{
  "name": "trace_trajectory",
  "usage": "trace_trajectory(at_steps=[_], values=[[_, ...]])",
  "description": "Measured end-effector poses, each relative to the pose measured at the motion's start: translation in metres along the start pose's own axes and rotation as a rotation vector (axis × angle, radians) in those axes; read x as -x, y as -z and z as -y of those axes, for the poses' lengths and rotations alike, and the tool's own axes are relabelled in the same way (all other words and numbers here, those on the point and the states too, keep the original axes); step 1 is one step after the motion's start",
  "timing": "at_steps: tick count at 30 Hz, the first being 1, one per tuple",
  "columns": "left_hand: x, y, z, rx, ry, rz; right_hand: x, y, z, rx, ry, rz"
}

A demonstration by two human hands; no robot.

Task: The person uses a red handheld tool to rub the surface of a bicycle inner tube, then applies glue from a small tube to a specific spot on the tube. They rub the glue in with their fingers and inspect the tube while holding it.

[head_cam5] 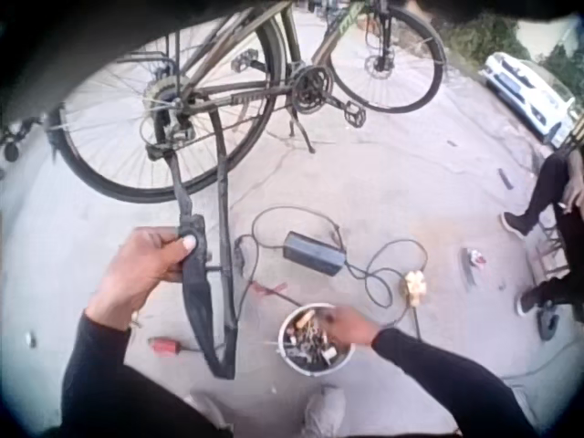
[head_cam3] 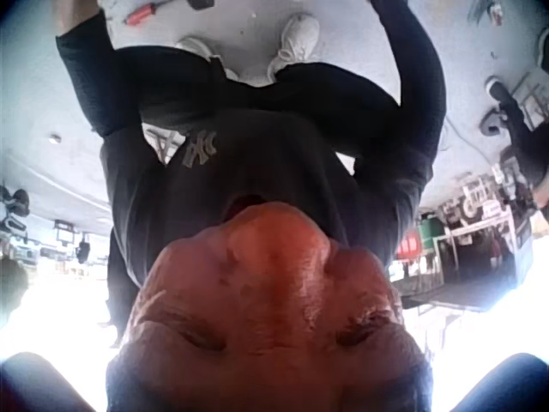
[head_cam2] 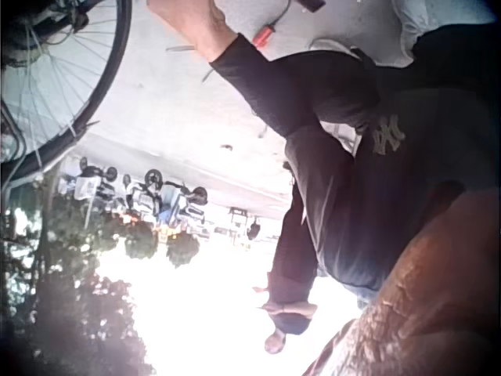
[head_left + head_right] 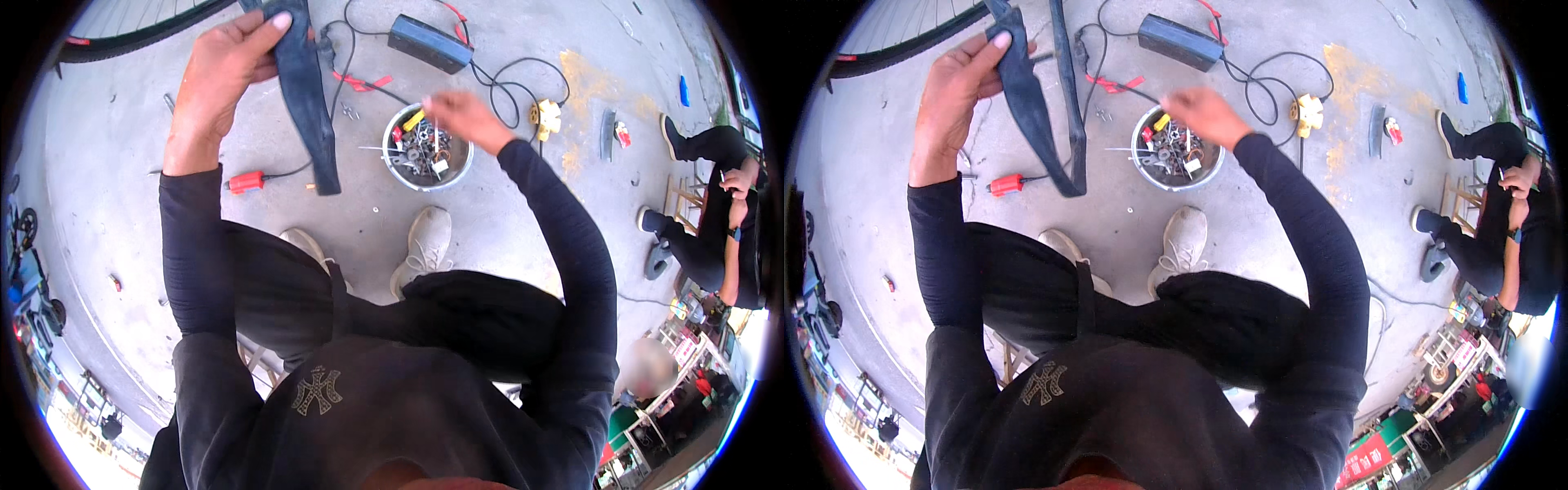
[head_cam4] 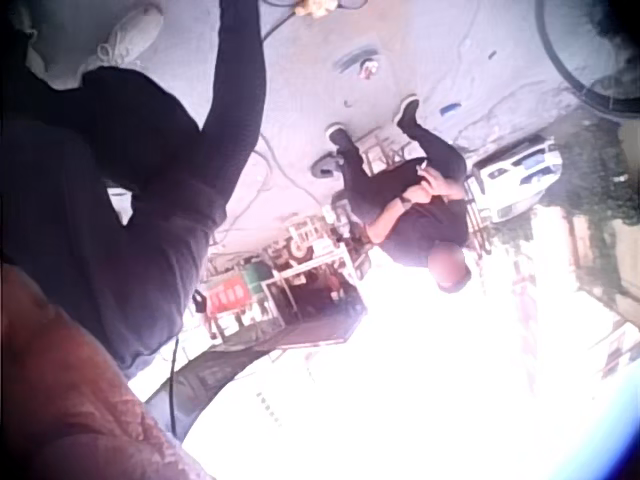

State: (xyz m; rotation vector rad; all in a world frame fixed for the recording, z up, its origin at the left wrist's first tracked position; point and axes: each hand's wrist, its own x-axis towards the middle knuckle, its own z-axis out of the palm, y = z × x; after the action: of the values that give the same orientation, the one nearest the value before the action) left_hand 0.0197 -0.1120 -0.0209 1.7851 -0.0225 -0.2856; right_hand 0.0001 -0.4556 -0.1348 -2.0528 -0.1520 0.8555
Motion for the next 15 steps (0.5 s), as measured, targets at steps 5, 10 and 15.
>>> trace_trajectory(at_steps=[5,10,15], values=[[0.006,0.011,0.004,-0.18,0.1,-0.021,0.008,-0.055,-0.093,0.299,0.065,-0.129],[0.035,0.01,0.015,0.079,0.169,-0.118,-0.03,-0.099,-0.077,0.57,0.153,-0.334],[0.055,-0.011,0.002,0.341,0.195,-0.145,-0.042,-0.104,-0.061,0.777,0.114,-0.289]])
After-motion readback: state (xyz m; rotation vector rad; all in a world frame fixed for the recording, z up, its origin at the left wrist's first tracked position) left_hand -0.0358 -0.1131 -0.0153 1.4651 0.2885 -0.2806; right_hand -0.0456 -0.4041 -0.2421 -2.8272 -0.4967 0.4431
